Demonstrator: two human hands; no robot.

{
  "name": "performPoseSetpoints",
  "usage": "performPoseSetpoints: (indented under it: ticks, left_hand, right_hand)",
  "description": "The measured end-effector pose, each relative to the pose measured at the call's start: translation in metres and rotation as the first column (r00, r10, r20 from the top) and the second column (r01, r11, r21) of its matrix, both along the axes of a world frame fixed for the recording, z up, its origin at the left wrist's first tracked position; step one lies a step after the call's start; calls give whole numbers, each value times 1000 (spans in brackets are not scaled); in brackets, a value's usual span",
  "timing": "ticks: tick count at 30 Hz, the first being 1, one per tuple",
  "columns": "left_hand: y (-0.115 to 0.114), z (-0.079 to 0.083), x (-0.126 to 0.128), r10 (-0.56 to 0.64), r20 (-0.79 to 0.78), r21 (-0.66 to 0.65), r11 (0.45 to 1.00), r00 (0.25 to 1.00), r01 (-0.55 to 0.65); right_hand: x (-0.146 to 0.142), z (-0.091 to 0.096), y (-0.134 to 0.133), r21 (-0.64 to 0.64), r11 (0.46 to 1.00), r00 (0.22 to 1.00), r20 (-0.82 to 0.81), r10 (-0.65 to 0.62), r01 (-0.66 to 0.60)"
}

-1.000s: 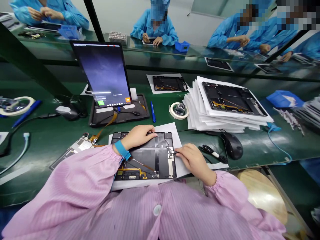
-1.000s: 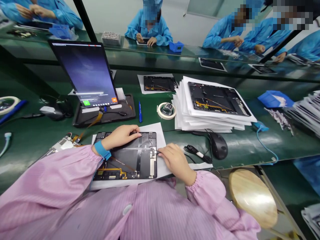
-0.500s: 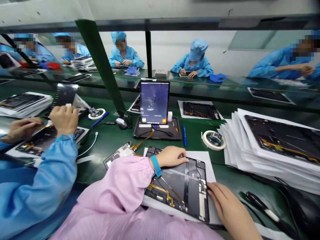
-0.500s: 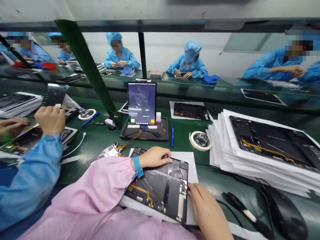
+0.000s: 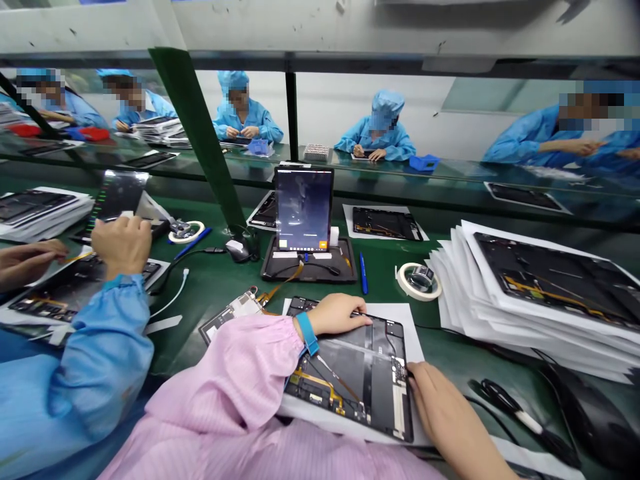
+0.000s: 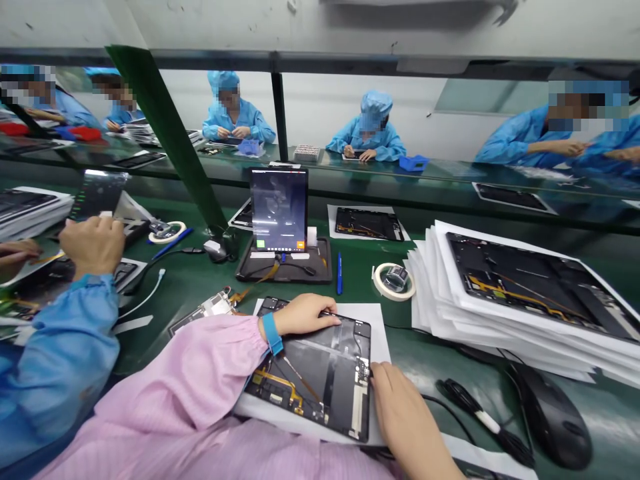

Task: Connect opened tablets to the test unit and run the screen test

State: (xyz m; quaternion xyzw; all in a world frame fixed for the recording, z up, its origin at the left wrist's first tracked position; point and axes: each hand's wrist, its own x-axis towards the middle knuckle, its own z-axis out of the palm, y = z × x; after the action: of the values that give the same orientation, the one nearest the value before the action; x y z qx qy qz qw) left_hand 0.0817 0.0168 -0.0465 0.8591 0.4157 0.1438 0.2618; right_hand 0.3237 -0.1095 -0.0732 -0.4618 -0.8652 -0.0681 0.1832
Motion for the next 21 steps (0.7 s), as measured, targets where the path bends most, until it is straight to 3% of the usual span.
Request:
performPoseSetpoints:
  ticks: [14, 21]
  left_hand:
    - [0, -2, -1, -6, 6, 34, 999, 1000, 5]
    - [-3, 1, -1, -5, 13, 9, 1000, 1000, 5]
  right_hand:
    - [9, -3, 3, -82, 995, 998, 0, 58, -58]
    - [16, 26, 0, -229, 972, 996, -81, 31, -49]
